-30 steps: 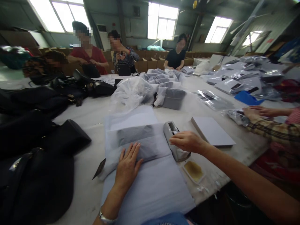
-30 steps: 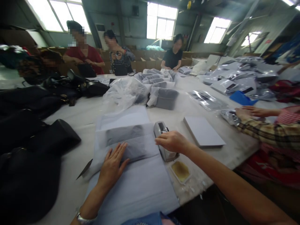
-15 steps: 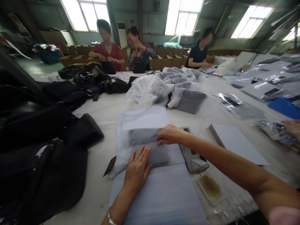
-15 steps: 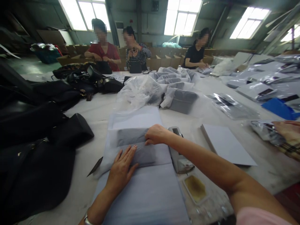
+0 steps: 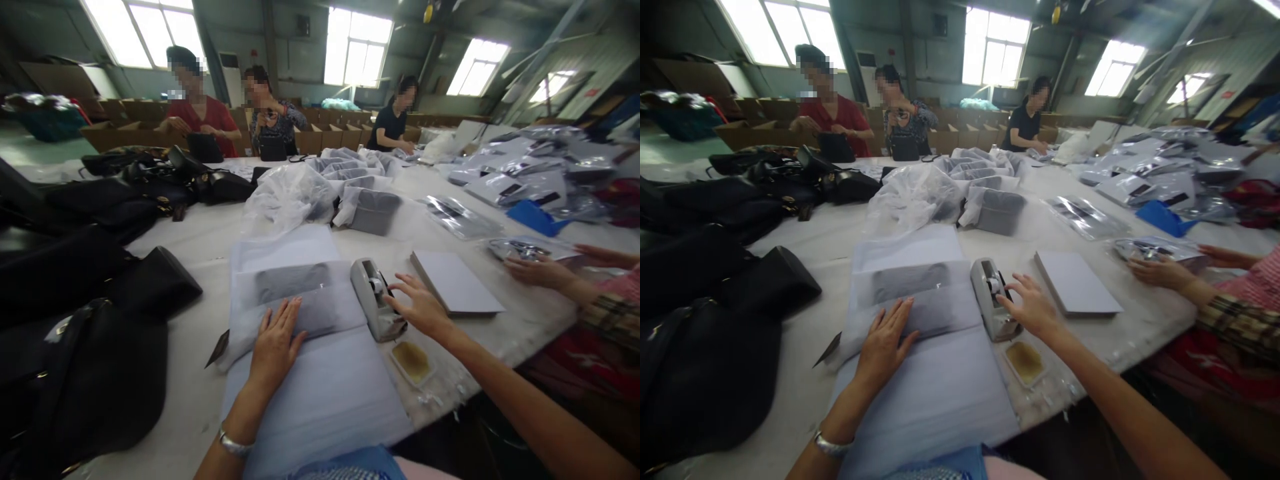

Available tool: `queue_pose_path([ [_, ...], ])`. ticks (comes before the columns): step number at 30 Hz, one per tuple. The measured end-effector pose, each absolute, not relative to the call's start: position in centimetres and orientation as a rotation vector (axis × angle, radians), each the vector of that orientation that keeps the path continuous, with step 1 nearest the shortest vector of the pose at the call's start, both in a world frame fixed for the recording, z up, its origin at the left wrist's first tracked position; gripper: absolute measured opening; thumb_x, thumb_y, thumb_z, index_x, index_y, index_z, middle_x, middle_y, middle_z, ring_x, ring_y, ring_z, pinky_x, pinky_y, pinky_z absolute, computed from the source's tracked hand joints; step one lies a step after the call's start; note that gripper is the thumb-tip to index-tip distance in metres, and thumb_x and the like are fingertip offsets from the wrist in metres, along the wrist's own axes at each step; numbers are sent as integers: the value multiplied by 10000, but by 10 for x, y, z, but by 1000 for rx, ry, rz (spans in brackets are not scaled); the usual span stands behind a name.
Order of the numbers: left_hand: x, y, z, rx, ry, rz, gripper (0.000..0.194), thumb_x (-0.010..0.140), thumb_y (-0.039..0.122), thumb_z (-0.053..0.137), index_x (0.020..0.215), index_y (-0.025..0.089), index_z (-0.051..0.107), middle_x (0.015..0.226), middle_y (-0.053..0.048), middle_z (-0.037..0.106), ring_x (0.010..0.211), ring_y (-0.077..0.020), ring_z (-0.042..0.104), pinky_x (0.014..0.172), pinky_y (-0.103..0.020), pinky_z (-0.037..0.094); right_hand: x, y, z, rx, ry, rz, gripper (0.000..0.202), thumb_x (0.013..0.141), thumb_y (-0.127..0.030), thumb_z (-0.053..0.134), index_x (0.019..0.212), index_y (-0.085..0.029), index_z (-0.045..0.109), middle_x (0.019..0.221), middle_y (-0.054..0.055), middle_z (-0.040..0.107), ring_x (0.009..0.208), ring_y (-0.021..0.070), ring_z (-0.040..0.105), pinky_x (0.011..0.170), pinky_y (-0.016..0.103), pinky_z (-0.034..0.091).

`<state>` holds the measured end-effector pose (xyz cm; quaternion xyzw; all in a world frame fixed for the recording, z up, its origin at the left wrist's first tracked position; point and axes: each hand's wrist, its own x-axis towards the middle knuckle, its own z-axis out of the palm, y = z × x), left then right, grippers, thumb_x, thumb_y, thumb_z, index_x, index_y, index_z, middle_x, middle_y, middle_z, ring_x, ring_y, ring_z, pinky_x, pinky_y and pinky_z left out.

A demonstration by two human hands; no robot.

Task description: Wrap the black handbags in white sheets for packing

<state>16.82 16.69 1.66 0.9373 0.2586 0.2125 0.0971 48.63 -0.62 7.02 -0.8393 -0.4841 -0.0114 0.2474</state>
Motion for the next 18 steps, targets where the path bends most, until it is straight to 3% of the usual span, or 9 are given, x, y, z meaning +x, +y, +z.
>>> queue_pose_path([
  [3, 168, 166, 17, 2786, 771, 632, 673, 961, 290, 490, 1550, 197, 178, 1527, -106, 412, 1430, -261, 351, 1151, -499, 316, 474, -32, 51, -2242, -1044, 257, 363, 807, -584, 609, 861, -264, 772, 1389, 78, 559, 1319, 328, 461, 1136, 514, 304],
  [6, 168, 166, 18, 2799, 778, 637, 664, 958, 297, 497, 1543, 197, 201, 1522, -100, 422, 1425, -261, 359, 1147, -500, 320, 459, -32, 47, -2072, -796, 486, 437, 783, -643, 616, 839, -248, 794, 1392, 96, 559, 1269, 331, 520, 1079, 466, 384],
  [10, 166, 165, 20, 2798, 779, 622, 653, 957, 288, 497, 1538, 191, 213, 1520, -92, 427, 1428, -259, 354, 1147, -495, 317, 439, -28, 60, -1854, -578, 470, 419, 671, -615, 752, 784, -214, 795, 1419, 116, 533, 1261, 342, 527, 1055, 436, 409],
  [14, 166, 166, 20, 2791, 763, 607, 653, 956, 278, 499, 1536, 189, 214, 1524, -91, 421, 1430, -251, 351, 1148, -489, 316, 418, -43, 78, -1732, -558, 338, 322, 722, -524, 777, 867, -238, 793, 1390, 78, 568, 1283, 307, 510, 1115, 433, 360],
  [18, 166, 167, 19, 2778, 766, 630, 655, 960, 282, 490, 1542, 188, 205, 1523, -100, 420, 1428, -256, 354, 1154, -488, 303, 403, -65, 79, -1671, -394, 514, 381, 722, -539, 781, 933, -222, 786, 1176, 97, 701, 1162, 309, 606, 996, 432, 495],
])
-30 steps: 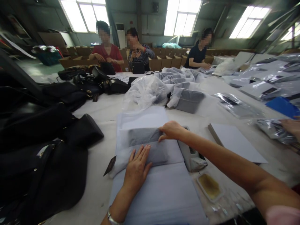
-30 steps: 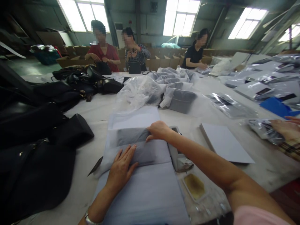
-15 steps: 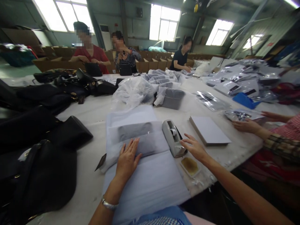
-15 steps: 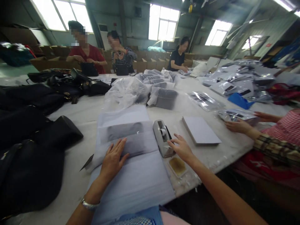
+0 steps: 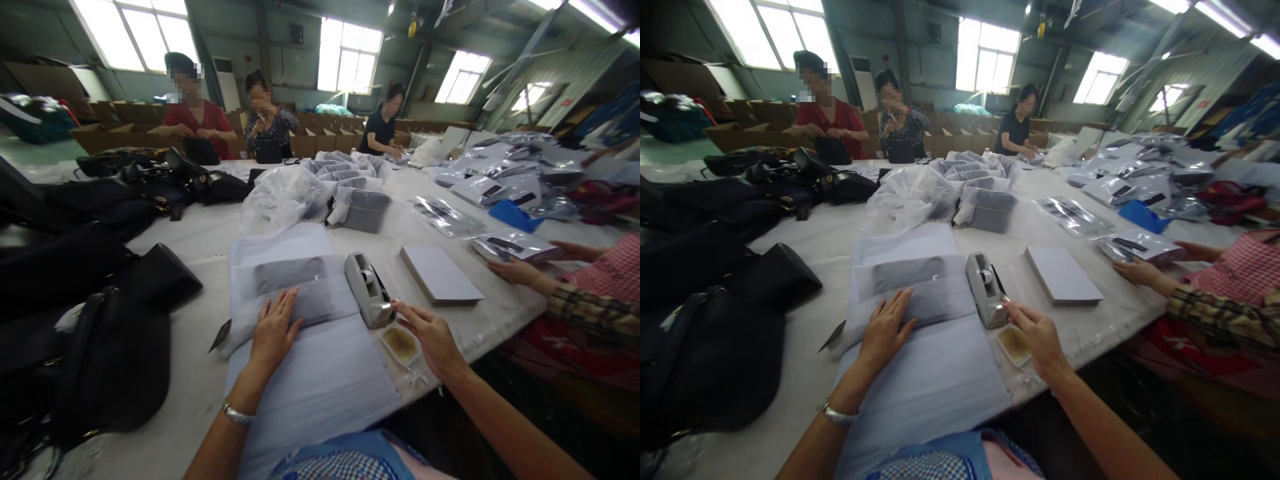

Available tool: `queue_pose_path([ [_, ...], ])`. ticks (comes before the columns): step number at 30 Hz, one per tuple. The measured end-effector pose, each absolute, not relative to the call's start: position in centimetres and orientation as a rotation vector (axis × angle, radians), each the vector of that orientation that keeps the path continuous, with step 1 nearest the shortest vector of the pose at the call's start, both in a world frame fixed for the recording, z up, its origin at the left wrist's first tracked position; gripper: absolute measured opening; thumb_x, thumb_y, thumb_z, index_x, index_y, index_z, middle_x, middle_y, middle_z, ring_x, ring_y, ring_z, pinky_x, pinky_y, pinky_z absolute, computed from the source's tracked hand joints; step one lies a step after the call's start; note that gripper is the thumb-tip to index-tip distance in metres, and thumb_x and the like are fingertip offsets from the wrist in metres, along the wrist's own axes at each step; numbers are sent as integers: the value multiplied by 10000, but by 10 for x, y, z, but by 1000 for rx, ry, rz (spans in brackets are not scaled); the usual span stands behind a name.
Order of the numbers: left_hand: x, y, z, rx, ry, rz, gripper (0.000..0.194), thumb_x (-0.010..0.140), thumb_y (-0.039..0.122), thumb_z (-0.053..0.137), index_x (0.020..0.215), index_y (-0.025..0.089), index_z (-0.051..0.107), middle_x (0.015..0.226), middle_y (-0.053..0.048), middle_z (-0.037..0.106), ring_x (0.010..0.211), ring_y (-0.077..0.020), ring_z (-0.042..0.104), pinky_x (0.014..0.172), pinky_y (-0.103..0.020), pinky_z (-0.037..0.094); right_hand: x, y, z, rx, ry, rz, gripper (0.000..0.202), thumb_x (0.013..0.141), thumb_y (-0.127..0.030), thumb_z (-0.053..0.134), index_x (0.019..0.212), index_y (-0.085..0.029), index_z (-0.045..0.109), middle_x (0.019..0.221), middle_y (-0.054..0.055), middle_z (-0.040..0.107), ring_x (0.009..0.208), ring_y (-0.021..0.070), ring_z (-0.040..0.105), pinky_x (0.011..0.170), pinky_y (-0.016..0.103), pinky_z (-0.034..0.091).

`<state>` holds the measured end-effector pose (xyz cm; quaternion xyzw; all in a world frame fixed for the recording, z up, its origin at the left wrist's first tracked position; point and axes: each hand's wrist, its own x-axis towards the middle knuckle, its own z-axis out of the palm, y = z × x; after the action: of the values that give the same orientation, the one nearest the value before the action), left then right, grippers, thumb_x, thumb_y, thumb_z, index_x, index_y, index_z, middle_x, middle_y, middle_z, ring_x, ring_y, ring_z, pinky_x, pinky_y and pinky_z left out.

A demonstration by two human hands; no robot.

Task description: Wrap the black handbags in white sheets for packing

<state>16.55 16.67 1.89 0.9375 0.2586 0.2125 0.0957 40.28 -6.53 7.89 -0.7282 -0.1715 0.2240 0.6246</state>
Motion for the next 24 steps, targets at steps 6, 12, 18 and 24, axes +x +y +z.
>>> queue_pose_path([
  [6, 166, 167, 18, 2782, 767, 629, 639, 958, 283, 490, 1536, 193, 231, 1521, -99, 423, 1431, -254, 349, 1152, -489, 307, 401, -80, 53, -1621, -186, 808, 419, 625, -526, 857, 848, -179, 778, 861, 92, 744, 736, 196, 692, 663, 277, 570],
  [12, 166, 165, 22, 2774, 788, 597, 616, 966, 274, 478, 1529, 175, 247, 1525, -96, 415, 1430, -247, 351, 1155, -480, 303, 429, -78, 42, -1951, -532, 681, 488, 691, -620, 733, 773, -140, 754, 662, 44, 681, 548, 143, 574, 538, 256, 466],
  [18, 167, 167, 26, 2741, 797, 579, 606, 974, 302, 470, 1530, 194, 254, 1501, -105, 449, 1410, -258, 388, 1140, -492, 323, 456, -83, 60, -2447, -1251, 148, 317, 906, -413, 513, 859, -221, 760, 772, 43, 735, 678, 205, 660, 612, 289, 457],
  [24, 164, 184, 39, 2629, 766, 562, 567, 986, 286, 441, 1523, 197, 284, 1437, -117, 532, 1290, -257, 537, 1068, -454, 425, 469, -78, 106, -2373, -1985, -419, 259, 911, -130, 504, 1046, -206, 711, 948, 69, 731, 796, 204, 670, 654, 275, 457],
])
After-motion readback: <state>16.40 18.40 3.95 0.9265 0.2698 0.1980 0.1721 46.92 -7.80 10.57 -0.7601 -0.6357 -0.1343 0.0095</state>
